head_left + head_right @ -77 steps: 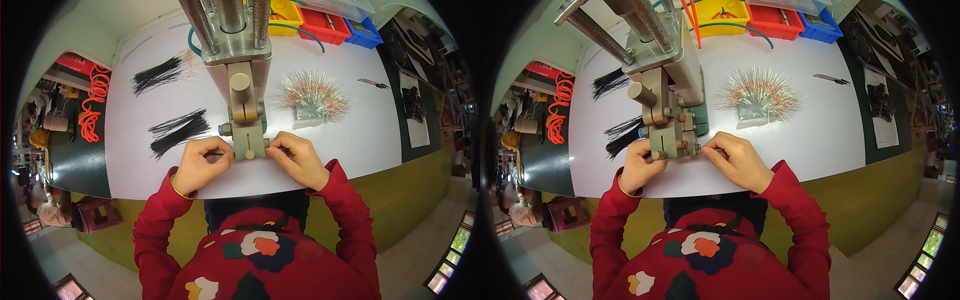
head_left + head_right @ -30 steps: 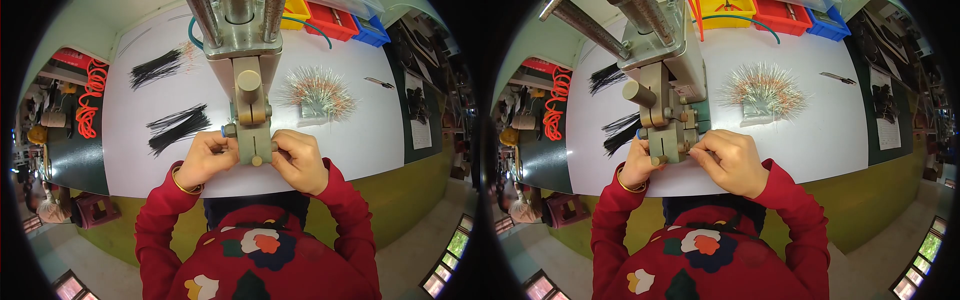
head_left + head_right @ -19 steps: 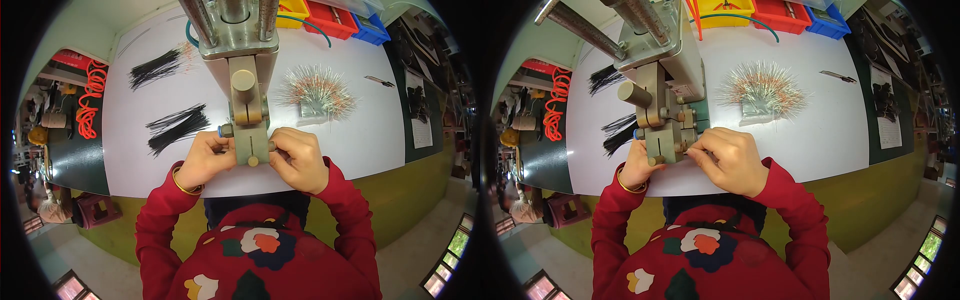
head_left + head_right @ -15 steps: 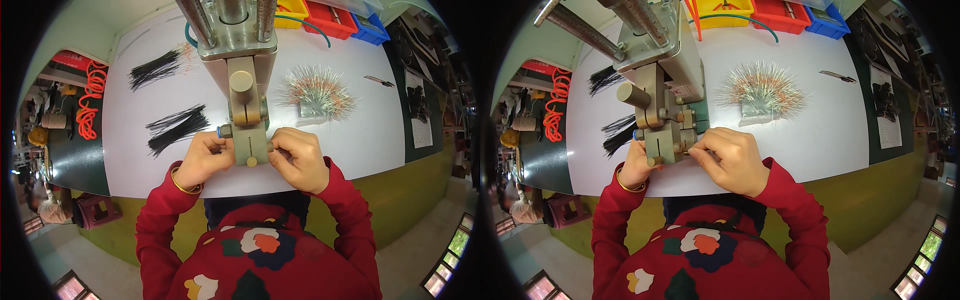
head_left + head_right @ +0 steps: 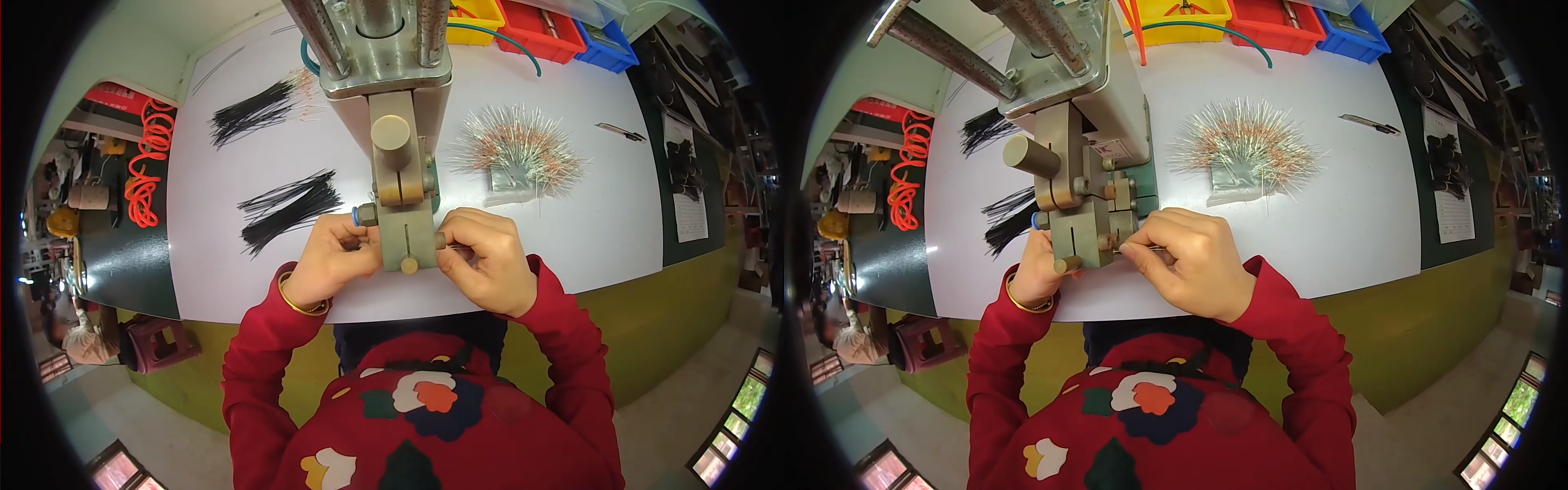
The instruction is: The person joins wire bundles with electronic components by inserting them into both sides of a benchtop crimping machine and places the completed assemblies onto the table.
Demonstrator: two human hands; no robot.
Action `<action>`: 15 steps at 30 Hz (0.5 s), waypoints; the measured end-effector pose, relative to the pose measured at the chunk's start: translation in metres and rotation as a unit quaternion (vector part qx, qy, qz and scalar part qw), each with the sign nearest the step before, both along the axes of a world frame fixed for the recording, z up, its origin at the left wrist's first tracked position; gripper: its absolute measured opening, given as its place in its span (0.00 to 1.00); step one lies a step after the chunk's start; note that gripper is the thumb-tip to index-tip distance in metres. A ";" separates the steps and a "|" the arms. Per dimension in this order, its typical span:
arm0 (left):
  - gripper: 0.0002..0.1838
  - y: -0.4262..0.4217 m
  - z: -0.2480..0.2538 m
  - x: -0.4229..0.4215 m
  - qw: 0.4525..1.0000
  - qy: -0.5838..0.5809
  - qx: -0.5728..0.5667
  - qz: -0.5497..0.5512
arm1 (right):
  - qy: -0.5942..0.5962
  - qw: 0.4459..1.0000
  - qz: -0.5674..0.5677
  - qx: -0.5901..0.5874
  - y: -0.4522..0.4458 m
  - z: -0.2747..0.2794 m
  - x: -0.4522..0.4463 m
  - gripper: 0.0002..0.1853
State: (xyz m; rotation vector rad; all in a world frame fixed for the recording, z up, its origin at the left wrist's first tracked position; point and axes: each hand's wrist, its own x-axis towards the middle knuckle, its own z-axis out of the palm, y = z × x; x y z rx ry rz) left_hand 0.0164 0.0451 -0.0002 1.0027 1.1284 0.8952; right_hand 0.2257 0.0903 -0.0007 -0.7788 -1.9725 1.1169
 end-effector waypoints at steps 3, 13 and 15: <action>0.04 0.000 -0.001 -0.001 1.000 -0.002 0.006 -0.005 | -0.012 1.000 0.002 0.016 0.001 0.000 -0.001 0.05; 0.04 0.003 0.006 0.003 1.000 0.011 0.010 -0.012 | -0.014 1.000 0.006 0.011 0.002 -0.001 -0.001 0.05; 0.04 0.003 0.008 0.004 0.999 0.037 0.019 -0.021 | -0.016 1.000 0.007 0.010 0.003 -0.001 -0.001 0.05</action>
